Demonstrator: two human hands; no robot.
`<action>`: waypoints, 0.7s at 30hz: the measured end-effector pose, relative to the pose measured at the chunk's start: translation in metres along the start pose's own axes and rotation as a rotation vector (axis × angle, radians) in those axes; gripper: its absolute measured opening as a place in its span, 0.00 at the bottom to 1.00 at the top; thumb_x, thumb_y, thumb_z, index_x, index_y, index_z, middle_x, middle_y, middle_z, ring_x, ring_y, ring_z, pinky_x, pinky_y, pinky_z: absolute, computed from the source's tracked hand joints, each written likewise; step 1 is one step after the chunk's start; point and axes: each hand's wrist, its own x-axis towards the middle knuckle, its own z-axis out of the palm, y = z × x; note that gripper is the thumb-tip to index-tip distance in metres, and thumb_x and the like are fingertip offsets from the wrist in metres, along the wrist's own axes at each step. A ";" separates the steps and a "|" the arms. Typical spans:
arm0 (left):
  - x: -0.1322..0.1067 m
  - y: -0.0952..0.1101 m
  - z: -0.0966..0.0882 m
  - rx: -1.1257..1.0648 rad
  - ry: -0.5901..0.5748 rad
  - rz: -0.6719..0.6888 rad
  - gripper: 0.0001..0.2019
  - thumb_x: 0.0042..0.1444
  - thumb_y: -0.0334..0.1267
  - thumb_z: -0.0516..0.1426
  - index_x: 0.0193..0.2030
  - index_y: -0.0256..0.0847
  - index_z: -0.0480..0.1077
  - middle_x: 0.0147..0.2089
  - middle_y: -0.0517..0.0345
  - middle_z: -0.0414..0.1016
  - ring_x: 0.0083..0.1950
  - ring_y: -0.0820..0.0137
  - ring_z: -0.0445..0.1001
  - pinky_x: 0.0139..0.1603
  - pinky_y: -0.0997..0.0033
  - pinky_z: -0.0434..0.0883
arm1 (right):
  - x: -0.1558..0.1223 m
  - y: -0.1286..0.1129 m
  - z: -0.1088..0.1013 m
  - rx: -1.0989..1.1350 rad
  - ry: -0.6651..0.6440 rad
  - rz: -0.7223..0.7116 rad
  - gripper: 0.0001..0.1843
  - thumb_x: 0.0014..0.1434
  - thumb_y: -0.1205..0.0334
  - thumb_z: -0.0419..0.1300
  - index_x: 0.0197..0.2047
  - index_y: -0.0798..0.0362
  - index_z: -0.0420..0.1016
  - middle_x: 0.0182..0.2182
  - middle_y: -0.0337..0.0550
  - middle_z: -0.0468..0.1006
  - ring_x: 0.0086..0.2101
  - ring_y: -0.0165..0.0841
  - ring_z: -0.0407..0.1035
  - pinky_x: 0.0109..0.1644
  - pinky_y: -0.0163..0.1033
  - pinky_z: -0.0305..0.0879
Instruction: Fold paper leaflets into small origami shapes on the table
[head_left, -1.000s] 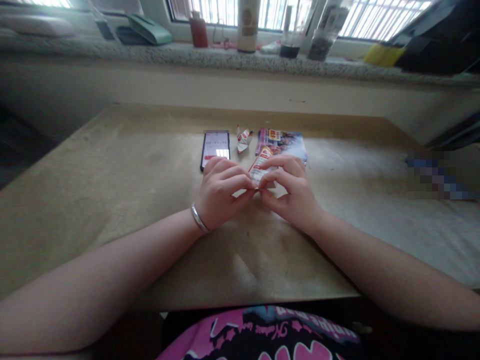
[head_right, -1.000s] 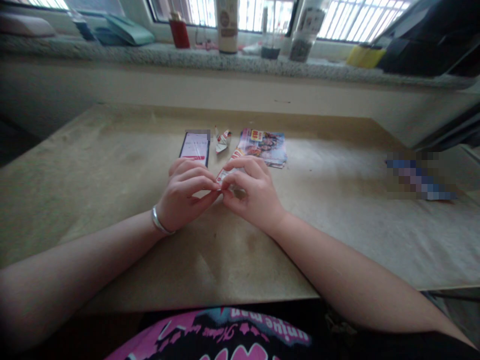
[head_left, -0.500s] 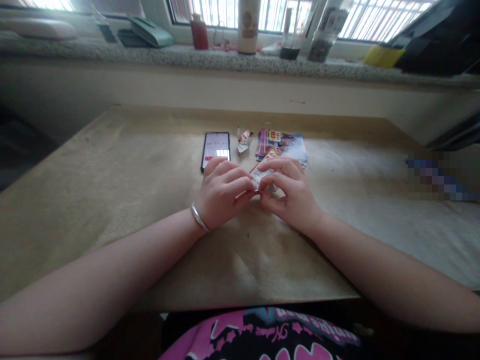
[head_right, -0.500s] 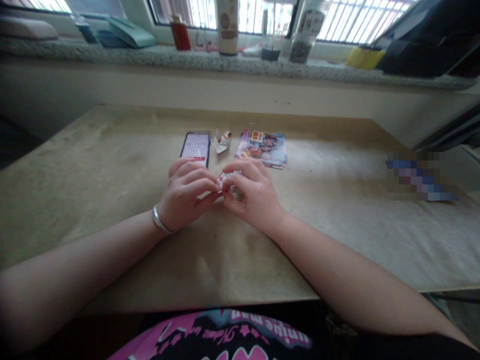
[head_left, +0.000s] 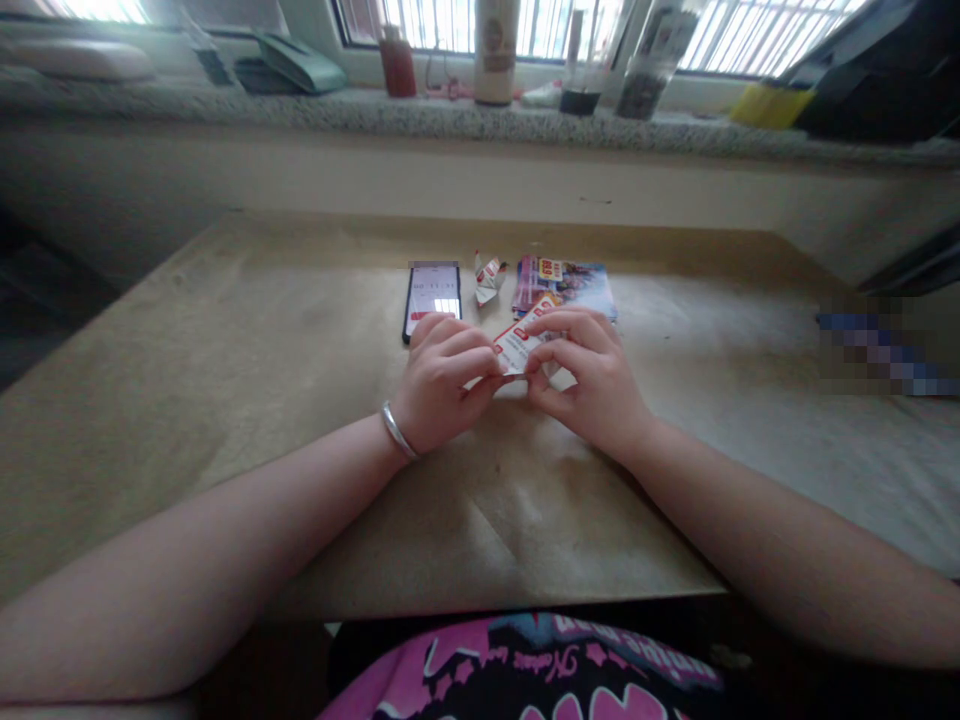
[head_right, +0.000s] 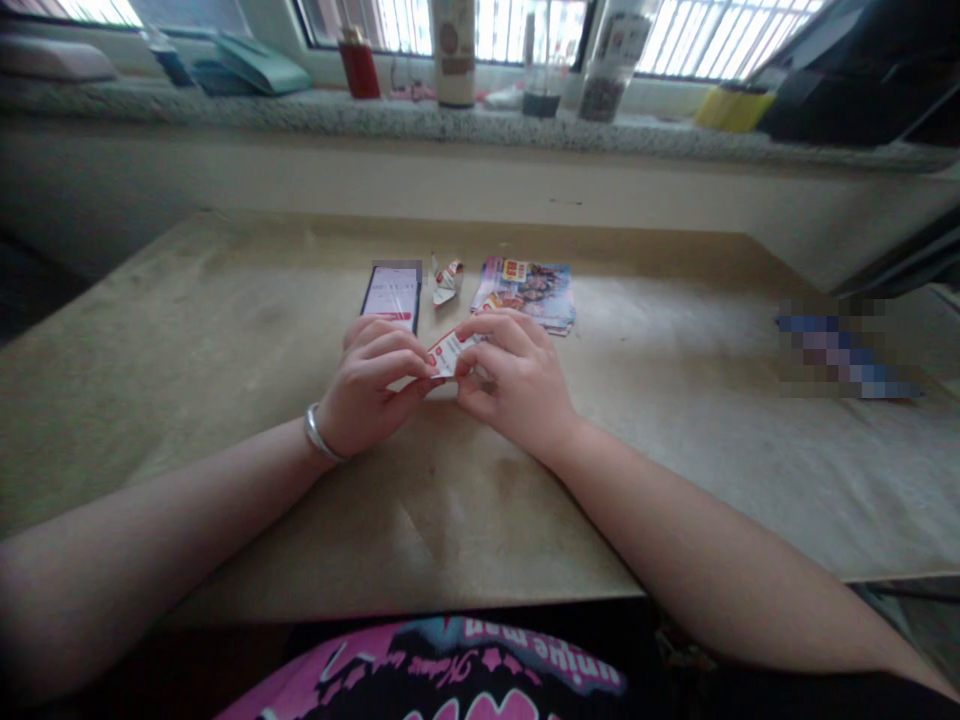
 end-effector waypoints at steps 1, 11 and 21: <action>0.000 0.000 0.000 0.001 0.000 -0.008 0.12 0.58 0.43 0.58 0.26 0.44 0.68 0.30 0.62 0.75 0.36 0.70 0.68 0.48 0.62 0.62 | 0.000 0.001 0.000 -0.002 -0.003 0.004 0.09 0.49 0.72 0.60 0.30 0.47 0.71 0.43 0.40 0.75 0.48 0.40 0.67 0.55 0.52 0.63; 0.000 0.000 -0.001 0.025 0.022 -0.024 0.11 0.58 0.43 0.58 0.26 0.43 0.68 0.31 0.62 0.75 0.36 0.69 0.68 0.47 0.61 0.63 | 0.000 0.005 -0.003 -0.049 0.004 -0.008 0.08 0.49 0.71 0.60 0.29 0.47 0.71 0.42 0.41 0.76 0.48 0.41 0.68 0.55 0.51 0.63; -0.001 -0.001 -0.002 0.059 0.020 -0.032 0.11 0.58 0.41 0.57 0.25 0.43 0.67 0.31 0.62 0.75 0.37 0.69 0.68 0.47 0.61 0.62 | -0.002 0.006 -0.006 -0.023 0.009 0.012 0.07 0.52 0.70 0.59 0.31 0.47 0.71 0.42 0.42 0.76 0.47 0.40 0.69 0.54 0.51 0.64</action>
